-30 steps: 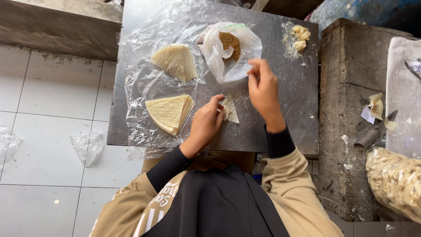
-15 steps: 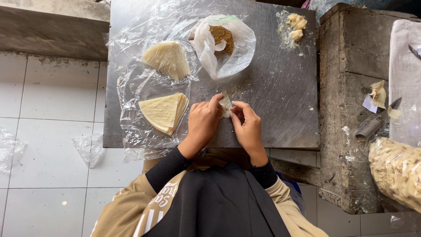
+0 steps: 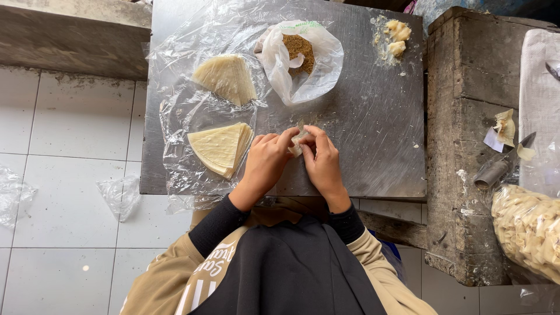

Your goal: The person prepares pastry by placing filling onto a triangular piece of dough, folding the dough over the filling, and then rolling it into a small roll.

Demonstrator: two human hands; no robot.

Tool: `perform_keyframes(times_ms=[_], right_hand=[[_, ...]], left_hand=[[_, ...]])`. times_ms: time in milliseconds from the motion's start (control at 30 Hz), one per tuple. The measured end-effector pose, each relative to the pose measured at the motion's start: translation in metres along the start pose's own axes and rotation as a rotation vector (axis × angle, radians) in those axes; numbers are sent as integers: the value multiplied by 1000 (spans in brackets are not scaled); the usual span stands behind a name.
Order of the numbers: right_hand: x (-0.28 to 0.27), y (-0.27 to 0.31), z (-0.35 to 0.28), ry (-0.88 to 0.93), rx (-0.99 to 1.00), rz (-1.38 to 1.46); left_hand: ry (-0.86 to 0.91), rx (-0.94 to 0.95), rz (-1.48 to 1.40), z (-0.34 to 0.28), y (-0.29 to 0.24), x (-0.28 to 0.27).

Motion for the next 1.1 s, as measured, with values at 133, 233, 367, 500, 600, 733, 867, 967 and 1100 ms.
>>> perform_keyframes(times_ms=[133, 233, 367, 500, 600, 733, 867, 967, 1100], right_hand=[[-13, 2, 1, 117, 6, 63], [-16, 3, 2, 150, 29, 94], [-8, -2, 7, 80, 60, 13], [0, -9, 22, 93, 175, 26], [4, -10, 23, 119, 153, -19], [-8, -8, 15, 92, -24, -17], [-9, -1, 6, -5, -247, -134], [-3, -7, 13, -2, -125, -192], [0, -26, 34, 156, 430, 101]], left_hand=[[-43, 52, 73, 1, -1, 3], [-32, 23, 105, 3, 0, 8], [-28, -48, 89, 9, 4, 14], [-37, -84, 28, 17, 8, 14], [-19, -38, 80, 16, 7, 15], [-46, 55, 73, 10, 4, 10], [-118, 122, 167, 9, 2, 12], [-69, -42, 118, 19, 6, 17], [13, -296, -14, 35, 24, 18]])
Point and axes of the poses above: each hand's wrist, its own z-axis towards the middle knuckle, its own x-axis out of the palm, y = z × x, the point moved 3 cm from there along z, towards the middle knuckle, and after that the axes turned 14 degrees about -y, right-handed, at the moved point
